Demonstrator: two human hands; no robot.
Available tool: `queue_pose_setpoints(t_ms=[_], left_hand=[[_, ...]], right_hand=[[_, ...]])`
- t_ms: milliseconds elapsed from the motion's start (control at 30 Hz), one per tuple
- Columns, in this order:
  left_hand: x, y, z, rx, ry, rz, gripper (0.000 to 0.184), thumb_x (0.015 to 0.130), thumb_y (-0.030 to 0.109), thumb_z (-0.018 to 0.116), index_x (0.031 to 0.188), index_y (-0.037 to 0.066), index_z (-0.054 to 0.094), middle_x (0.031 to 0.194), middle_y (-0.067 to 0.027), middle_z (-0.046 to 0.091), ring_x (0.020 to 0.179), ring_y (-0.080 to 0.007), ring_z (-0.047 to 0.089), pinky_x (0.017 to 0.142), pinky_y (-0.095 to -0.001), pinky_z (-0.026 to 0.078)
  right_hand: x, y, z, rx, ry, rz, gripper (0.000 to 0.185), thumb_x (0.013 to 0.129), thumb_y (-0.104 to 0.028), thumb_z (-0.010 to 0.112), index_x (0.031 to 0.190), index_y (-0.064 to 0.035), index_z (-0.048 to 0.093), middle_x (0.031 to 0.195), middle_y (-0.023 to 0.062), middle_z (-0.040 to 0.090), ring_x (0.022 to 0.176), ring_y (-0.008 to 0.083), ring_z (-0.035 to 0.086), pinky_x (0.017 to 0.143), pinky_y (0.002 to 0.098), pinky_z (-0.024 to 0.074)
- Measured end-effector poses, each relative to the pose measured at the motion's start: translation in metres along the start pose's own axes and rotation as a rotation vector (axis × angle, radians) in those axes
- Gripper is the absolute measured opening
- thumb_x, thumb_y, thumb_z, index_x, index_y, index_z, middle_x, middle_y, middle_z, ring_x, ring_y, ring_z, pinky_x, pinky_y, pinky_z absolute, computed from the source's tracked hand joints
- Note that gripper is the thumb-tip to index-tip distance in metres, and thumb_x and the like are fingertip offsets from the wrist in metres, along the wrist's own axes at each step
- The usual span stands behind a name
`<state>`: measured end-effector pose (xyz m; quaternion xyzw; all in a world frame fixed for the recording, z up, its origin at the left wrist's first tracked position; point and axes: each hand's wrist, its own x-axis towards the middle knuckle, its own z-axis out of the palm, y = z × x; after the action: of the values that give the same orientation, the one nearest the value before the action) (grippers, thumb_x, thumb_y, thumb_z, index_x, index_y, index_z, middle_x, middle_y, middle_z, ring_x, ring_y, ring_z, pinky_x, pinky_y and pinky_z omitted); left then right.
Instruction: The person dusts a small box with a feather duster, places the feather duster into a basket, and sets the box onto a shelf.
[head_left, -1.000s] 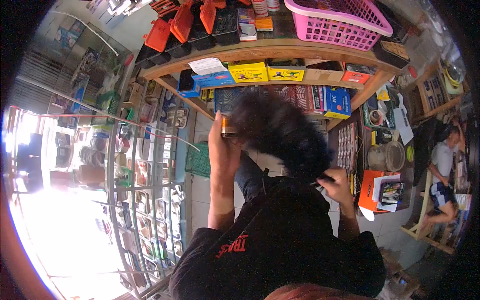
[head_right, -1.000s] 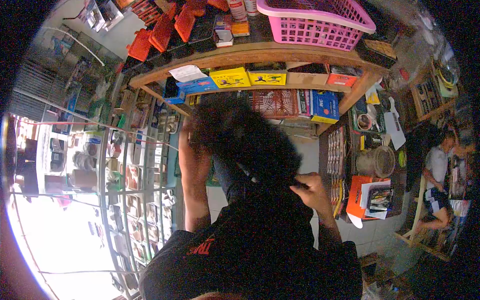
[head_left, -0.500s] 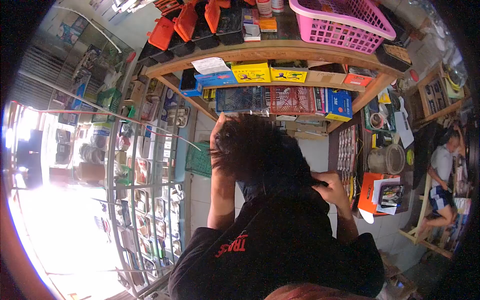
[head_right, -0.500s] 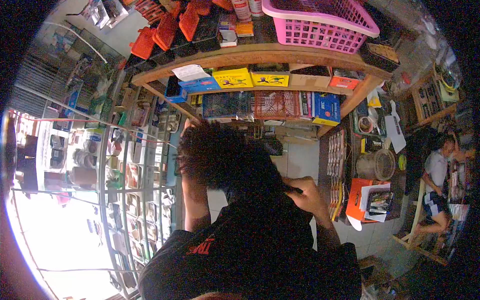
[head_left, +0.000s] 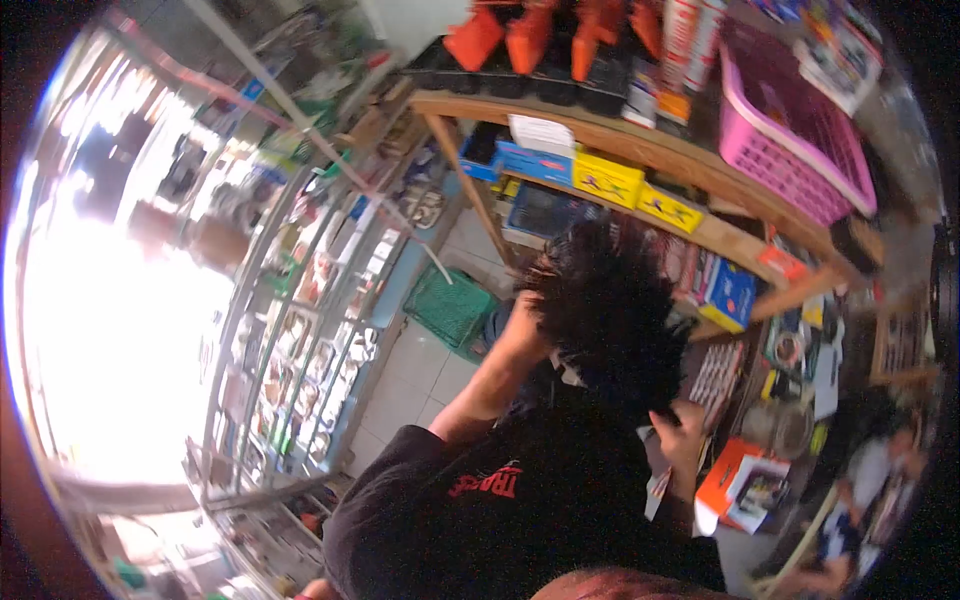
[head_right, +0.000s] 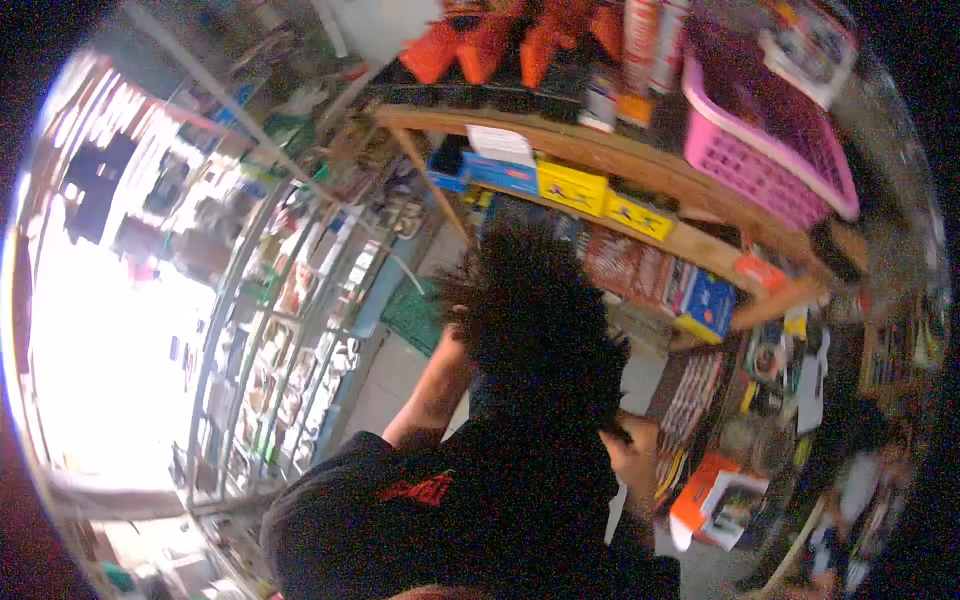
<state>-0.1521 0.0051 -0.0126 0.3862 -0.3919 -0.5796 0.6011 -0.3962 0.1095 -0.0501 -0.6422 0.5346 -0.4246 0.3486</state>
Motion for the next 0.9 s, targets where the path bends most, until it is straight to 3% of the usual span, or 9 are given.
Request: queue_pose_setpoints(t_ms=[67,133,233,300,400,467,767,867,900], left_hand=[[-0.006,0.014,0.014,0.145,-0.040,0.057,0.017,0.091,0.023,0.051,0.089,0.007,0.054,0.082,0.0008,0.052,0.075,-0.0054,0.048,0.064,-0.0230,0.040],[0.001,0.027,0.022,-0.080,-0.004,-0.151,0.023,0.092,0.031,0.050,0.085,0.009,0.053,0.074,0.0047,0.048,0.068,-0.0020,0.043,0.058,-0.0195,0.036],[0.002,0.023,0.011,-0.032,-0.029,-0.113,0.028,0.093,0.039,0.046,0.082,0.014,0.048,0.068,0.0095,0.038,0.060,-0.0003,0.034,0.051,-0.0177,0.026],[0.001,0.019,0.005,0.047,-0.069,-0.096,0.028,0.093,0.040,0.044,0.085,0.014,0.050,0.071,0.0089,0.040,0.064,-0.0002,0.034,0.054,-0.0174,0.027],[-0.004,0.014,0.000,-0.089,0.010,-0.162,0.029,0.093,0.040,0.045,0.091,0.012,0.052,0.081,0.0064,0.046,0.073,-0.0024,0.038,0.061,-0.0195,0.031],[-0.008,0.005,-0.009,-0.126,0.046,-0.169,0.031,0.092,0.040,0.045,0.095,0.010,0.054,0.087,0.0051,0.049,0.078,-0.0043,0.041,0.065,-0.0214,0.034],[-0.022,0.006,-0.048,-0.213,0.250,-0.174,0.032,0.092,0.036,0.045,0.103,0.008,0.054,0.093,0.0024,0.053,0.083,-0.0086,0.050,0.065,-0.0252,0.044],[-0.019,0.006,-0.068,-0.470,0.240,-0.237,0.030,0.092,0.034,0.045,0.104,0.007,0.054,0.094,0.0006,0.054,0.079,-0.0105,0.054,0.067,-0.0273,0.046],[-0.021,0.008,-0.070,-0.443,0.275,-0.153,0.029,0.092,0.032,0.046,0.102,0.007,0.054,0.090,-0.0017,0.057,0.079,-0.0124,0.055,0.067,-0.0287,0.046]], right_hand=[[0.014,-0.005,0.013,0.012,0.040,-0.030,0.020,0.075,-0.013,0.068,0.073,0.0018,0.055,0.055,0.0030,0.044,0.047,0.0161,0.043,0.045,0.0304,0.0316],[0.013,0.011,0.012,0.005,0.120,0.084,0.020,0.080,-0.016,0.065,0.077,0.0008,0.055,0.054,0.0007,0.043,0.044,0.0116,0.039,0.042,0.0277,0.0288],[0.021,-0.003,0.025,0.389,0.242,0.269,0.019,0.085,-0.020,0.061,0.083,-0.0028,0.054,0.052,-0.0025,0.039,0.039,0.0068,0.033,0.037,0.0243,0.0248],[0.014,-0.013,0.040,0.816,0.209,0.378,0.025,0.086,-0.026,0.060,0.096,-0.0052,0.050,0.050,-0.0026,0.036,0.038,0.0079,0.031,0.036,0.0246,0.0257],[0.017,-0.015,0.061,1.070,-0.167,0.408,0.035,0.085,-0.033,0.058,0.108,-0.0125,0.043,0.051,-0.0011,0.029,0.039,0.0082,0.026,0.035,0.0233,0.0235],[0.026,-0.018,0.072,1.166,-0.347,0.252,0.027,0.085,-0.028,0.052,0.107,-0.0144,0.042,0.053,-0.0007,0.030,0.038,0.0083,0.024,0.035,0.0224,0.0232],[0.066,-0.020,0.095,1.283,-0.472,0.360,0.017,0.086,-0.022,0.038,0.097,-0.0093,0.042,0.059,-0.0006,0.037,0.037,0.0079,0.026,0.035,0.0227,0.0258],[0.068,-0.036,0.106,1.236,-0.475,0.527,0.015,0.090,-0.024,0.040,0.092,-0.0100,0.042,0.062,-0.0011,0.039,0.037,0.0075,0.027,0.035,0.0226,0.0264],[0.067,-0.042,0.111,1.210,-0.500,0.500,0.019,0.091,-0.029,0.043,0.091,-0.0102,0.042,0.064,-0.0006,0.040,0.038,0.0073,0.029,0.036,0.0231,0.0277]])
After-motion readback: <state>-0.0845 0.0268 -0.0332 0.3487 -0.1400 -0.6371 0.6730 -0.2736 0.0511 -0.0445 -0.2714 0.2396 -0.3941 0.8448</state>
